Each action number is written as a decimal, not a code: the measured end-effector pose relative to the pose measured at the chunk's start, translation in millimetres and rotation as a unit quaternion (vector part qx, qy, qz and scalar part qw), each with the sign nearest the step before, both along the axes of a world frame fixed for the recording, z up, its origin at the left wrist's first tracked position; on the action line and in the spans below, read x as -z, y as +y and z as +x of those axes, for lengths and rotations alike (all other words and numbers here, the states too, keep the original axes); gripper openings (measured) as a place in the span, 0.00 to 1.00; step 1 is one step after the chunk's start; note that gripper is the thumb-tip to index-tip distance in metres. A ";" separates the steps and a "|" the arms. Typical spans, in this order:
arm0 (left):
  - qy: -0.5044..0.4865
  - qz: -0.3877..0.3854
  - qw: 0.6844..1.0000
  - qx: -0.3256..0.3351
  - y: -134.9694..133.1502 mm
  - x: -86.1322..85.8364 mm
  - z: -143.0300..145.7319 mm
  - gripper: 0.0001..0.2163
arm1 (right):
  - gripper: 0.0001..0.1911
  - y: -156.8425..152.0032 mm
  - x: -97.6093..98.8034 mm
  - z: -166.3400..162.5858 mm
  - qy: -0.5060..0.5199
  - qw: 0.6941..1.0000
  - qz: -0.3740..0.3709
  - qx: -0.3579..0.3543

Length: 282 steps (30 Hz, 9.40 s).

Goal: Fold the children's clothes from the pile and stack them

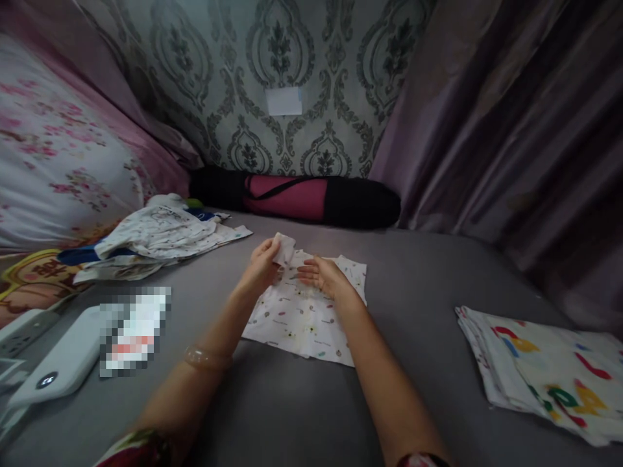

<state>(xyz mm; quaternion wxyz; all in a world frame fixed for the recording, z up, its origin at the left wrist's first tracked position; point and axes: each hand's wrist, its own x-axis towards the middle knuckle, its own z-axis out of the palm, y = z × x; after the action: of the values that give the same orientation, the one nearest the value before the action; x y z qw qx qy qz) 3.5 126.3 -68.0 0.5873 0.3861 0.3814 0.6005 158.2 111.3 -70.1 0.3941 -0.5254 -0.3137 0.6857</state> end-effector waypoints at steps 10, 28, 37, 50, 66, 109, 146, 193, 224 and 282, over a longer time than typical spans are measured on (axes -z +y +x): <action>0.226 0.005 0.973 -0.042 18.9 28.7 -39.5 0.17 | 0.06 -8.4 9.5 10.2 0.013 0.997 0.033 0.075; 0.649 0.159 0.738 0.092 11.3 75.7 -34.9 0.26 | 0.13 -0.1 34.2 44.3 -0.541 0.824 0.160 0.058; 0.592 0.188 0.775 0.117 19.0 82.8 -38.7 0.28 | 0.21 -12.9 23.7 37.5 -0.626 0.767 0.138 -0.003; 0.635 0.162 0.744 0.128 15.8 75.6 -36.1 0.26 | 0.16 -21.6 15.8 29.1 -0.671 0.731 0.128 0.004; 0.732 0.203 0.646 0.077 -1.2 59.7 -16.5 0.25 | 0.28 -27.6 40.8 -6.3 -0.699 0.641 0.311 -0.064; 0.735 0.231 0.608 0.189 16.3 54.4 27.2 0.28 | 0.28 -9.7 50.3 39.9 -0.692 0.666 0.256 -0.113; 0.604 -0.027 0.791 0.089 -116.4 27.3 -90.6 0.27 | 0.19 -188.9 36.6 94.6 -0.563 0.804 0.188 -0.015; 0.400 0.113 0.895 0.159 -52.4 1.1 -82.7 0.19 | 0.13 -134.1 10.4 119.5 -0.430 0.835 0.344 0.009; 0.695 0.105 0.711 -0.020 31.7 53.8 -15.3 0.15 | 0.16 -26.3 42.4 103.7 -0.719 0.677 0.146 0.059; 0.780 0.264 0.560 0.092 3.1 48.1 36.7 0.26 | 0.29 -26.3 37.3 38.1 -0.682 0.649 0.312 -0.129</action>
<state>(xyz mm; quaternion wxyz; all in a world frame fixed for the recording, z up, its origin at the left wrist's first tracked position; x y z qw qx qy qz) 40.2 129.4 -116.1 -0.0153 0.8748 0.4773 0.0816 196.3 84.9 -107.4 0.1176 -0.6449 -0.7541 0.0397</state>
